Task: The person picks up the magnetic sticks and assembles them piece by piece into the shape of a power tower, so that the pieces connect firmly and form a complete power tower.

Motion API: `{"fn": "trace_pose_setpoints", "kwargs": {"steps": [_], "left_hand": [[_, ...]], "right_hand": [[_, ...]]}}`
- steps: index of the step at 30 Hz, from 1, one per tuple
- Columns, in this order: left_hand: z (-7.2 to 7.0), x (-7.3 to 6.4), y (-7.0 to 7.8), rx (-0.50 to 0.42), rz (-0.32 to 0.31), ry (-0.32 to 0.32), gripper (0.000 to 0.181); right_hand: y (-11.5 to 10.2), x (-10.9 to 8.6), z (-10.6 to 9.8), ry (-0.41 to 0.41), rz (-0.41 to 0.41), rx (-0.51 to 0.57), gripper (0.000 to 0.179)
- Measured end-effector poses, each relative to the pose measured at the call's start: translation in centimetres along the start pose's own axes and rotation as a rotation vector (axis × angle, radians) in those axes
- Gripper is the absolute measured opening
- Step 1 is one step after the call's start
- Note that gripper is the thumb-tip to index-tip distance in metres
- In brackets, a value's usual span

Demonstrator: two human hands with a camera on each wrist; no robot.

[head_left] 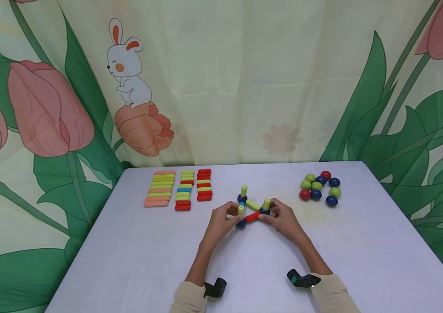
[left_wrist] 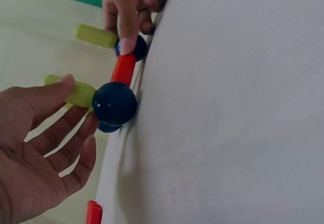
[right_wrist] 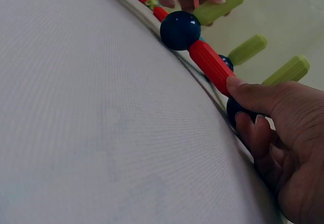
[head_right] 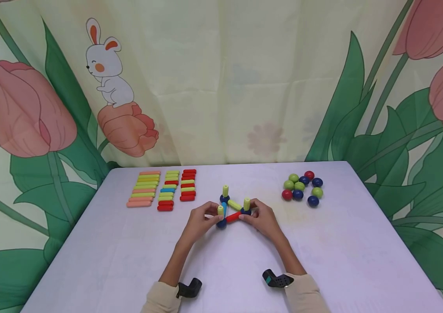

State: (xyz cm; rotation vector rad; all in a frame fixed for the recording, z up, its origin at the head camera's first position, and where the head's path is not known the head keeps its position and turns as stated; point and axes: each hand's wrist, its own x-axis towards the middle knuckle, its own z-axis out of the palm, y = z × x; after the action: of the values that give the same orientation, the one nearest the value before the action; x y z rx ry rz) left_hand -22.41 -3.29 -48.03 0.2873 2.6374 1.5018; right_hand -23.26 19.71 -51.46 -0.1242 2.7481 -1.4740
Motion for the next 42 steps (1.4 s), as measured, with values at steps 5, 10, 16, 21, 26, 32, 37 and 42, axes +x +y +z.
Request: {"fn": "trace_pose_setpoints", "kwargs": {"steps": [5, 10, 16, 21, 26, 32, 37, 42], "left_hand": [[0.6, 0.0, -0.3, 0.149, -0.032, -0.017, 0.030], [0.8, -0.2, -0.5, 0.249, -0.057, -0.022, 0.036], [0.5, -0.5, -0.4, 0.200, -0.066, -0.018, 0.033], [0.5, -0.4, -0.7, 0.168, -0.080, -0.021, 0.031], [0.4, -0.4, -0.9, 0.126, -0.088, -0.013, 0.030], [0.4, -0.2, -1.2, 0.084, -0.131, -0.017, 0.032], [0.4, 0.1, -1.3, 0.090, -0.129, -0.027, 0.035], [0.4, 0.2, -1.2, 0.083, -0.147, -0.033, 0.033]], "right_hand": [[0.0, -0.1, 0.0, 0.007, -0.001, -0.028, 0.041], [-0.1, -0.2, 0.2, 0.017, -0.006, -0.090, 0.039], [-0.4, -0.4, -0.2, -0.067, -0.005, -0.104, 0.046], [-0.2, -0.6, -1.9, -0.187, 0.022, -0.016, 0.046], [1.0, -0.8, -3.9, 0.029, -0.016, 0.000, 0.025], [2.2, -0.2, -5.3, 0.501, -0.065, -0.283, 0.033], [2.8, -0.1, -5.4, 0.488, 0.020, -0.444, 0.042], [2.9, -0.1, -4.8, 0.442, 0.041, -0.445, 0.042]]}}
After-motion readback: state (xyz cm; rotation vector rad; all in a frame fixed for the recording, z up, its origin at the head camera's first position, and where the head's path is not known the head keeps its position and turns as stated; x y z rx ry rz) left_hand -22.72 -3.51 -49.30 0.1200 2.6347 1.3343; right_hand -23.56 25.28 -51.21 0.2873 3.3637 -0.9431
